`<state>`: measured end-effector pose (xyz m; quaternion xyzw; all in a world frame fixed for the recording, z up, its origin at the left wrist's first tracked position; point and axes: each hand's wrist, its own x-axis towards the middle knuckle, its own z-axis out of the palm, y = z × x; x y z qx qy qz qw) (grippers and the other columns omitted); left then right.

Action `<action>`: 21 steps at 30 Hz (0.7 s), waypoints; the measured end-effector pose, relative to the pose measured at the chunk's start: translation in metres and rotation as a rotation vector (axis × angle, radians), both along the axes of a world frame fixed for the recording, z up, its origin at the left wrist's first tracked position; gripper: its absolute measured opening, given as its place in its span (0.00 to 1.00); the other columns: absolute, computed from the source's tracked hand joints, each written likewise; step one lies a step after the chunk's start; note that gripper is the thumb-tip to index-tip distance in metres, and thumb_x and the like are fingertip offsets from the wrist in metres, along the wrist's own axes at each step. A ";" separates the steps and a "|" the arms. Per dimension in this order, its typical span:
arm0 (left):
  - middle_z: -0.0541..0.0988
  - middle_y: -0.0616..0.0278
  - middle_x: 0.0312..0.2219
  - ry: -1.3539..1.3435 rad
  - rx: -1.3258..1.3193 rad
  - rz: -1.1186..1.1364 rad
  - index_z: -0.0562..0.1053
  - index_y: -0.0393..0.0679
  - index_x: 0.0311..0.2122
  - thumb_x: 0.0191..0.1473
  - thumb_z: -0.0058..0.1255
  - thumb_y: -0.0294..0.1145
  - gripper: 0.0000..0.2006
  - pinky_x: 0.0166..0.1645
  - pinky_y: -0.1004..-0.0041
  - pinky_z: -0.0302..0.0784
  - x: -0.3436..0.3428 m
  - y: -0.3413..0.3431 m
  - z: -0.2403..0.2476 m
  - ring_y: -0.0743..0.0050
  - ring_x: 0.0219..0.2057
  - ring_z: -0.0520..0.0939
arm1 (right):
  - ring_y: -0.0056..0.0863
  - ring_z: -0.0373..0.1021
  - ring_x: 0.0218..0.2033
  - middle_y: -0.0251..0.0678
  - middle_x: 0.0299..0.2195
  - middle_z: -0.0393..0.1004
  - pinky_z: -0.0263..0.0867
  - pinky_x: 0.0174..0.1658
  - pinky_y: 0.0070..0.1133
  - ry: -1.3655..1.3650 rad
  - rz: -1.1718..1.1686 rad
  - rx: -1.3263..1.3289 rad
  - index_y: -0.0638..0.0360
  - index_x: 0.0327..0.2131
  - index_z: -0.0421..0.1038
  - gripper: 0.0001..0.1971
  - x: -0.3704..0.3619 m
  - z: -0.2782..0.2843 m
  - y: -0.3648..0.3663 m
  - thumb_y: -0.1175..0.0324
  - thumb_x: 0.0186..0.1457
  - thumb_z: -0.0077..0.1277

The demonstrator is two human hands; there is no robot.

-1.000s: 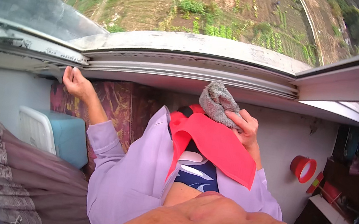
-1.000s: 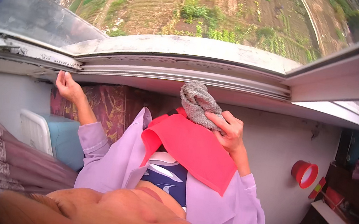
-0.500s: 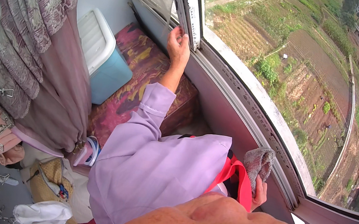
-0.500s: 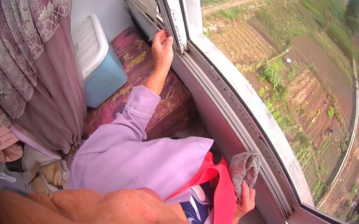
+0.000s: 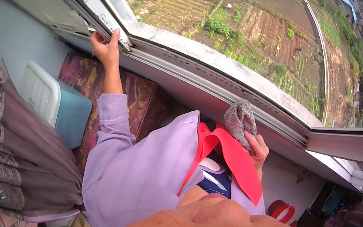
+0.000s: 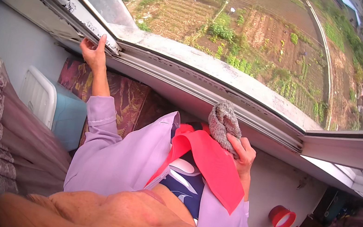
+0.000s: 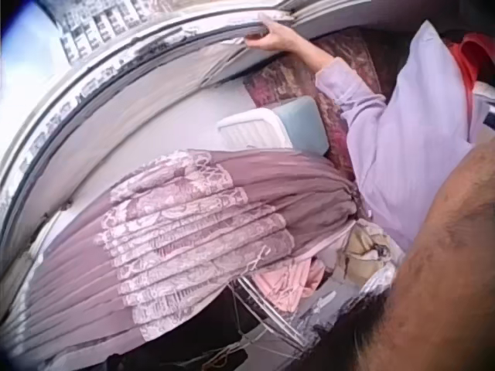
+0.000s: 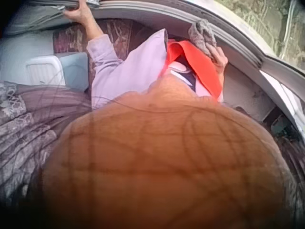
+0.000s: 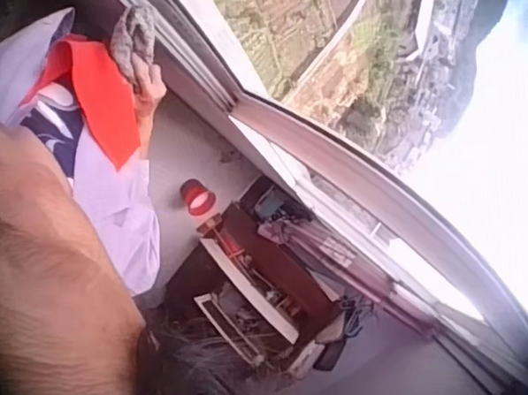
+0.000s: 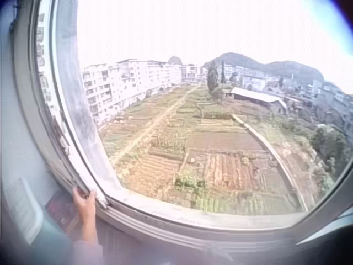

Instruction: The person cleans the window frame using a grey cloth and a black brush. They wipe the frame and use the brush to remove debris from the tracks.

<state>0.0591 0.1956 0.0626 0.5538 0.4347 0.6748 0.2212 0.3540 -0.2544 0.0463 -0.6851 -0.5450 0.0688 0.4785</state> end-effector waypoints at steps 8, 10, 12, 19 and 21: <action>0.75 0.50 0.41 0.301 -0.056 0.038 0.66 0.30 0.46 0.42 0.68 0.36 0.31 0.44 0.69 0.74 0.003 0.001 0.020 0.65 0.39 0.77 | 0.28 0.63 0.18 0.34 0.20 0.62 0.59 0.21 0.22 -0.023 -0.049 0.036 0.54 0.42 0.77 0.23 -0.009 0.008 0.001 0.65 0.36 0.62; 0.76 0.49 0.41 0.348 -0.068 0.061 0.67 0.30 0.45 0.41 0.68 0.36 0.30 0.44 0.67 0.75 0.002 0.001 0.023 0.63 0.40 0.78 | 0.29 0.64 0.18 0.35 0.20 0.63 0.60 0.21 0.22 -0.036 -0.051 0.029 0.53 0.42 0.77 0.23 -0.010 0.007 -0.001 0.66 0.36 0.62; 0.77 0.50 0.39 0.351 -0.054 0.074 0.69 0.30 0.44 0.41 0.68 0.36 0.28 0.43 0.68 0.75 0.002 0.001 0.024 0.65 0.38 0.79 | 0.29 0.65 0.18 0.35 0.21 0.64 0.61 0.21 0.22 -0.034 -0.058 0.018 0.53 0.42 0.77 0.23 -0.012 0.005 -0.003 0.66 0.35 0.61; 0.79 0.52 0.36 0.368 -0.036 0.040 0.71 0.31 0.42 0.41 0.68 0.34 0.25 0.42 0.69 0.76 0.000 -0.003 0.027 0.66 0.35 0.80 | 0.31 0.65 0.18 0.35 0.21 0.64 0.62 0.22 0.23 -0.016 -0.040 0.037 0.52 0.42 0.77 0.24 -0.017 0.006 0.005 0.69 0.34 0.59; 0.79 0.54 0.36 0.329 -0.032 0.025 0.70 0.31 0.42 0.41 0.68 0.34 0.25 0.41 0.70 0.75 0.003 -0.006 0.027 0.68 0.35 0.80 | 0.30 0.65 0.18 0.35 0.21 0.64 0.62 0.22 0.23 -0.014 -0.033 0.036 0.52 0.42 0.77 0.24 -0.018 0.005 0.006 0.70 0.33 0.59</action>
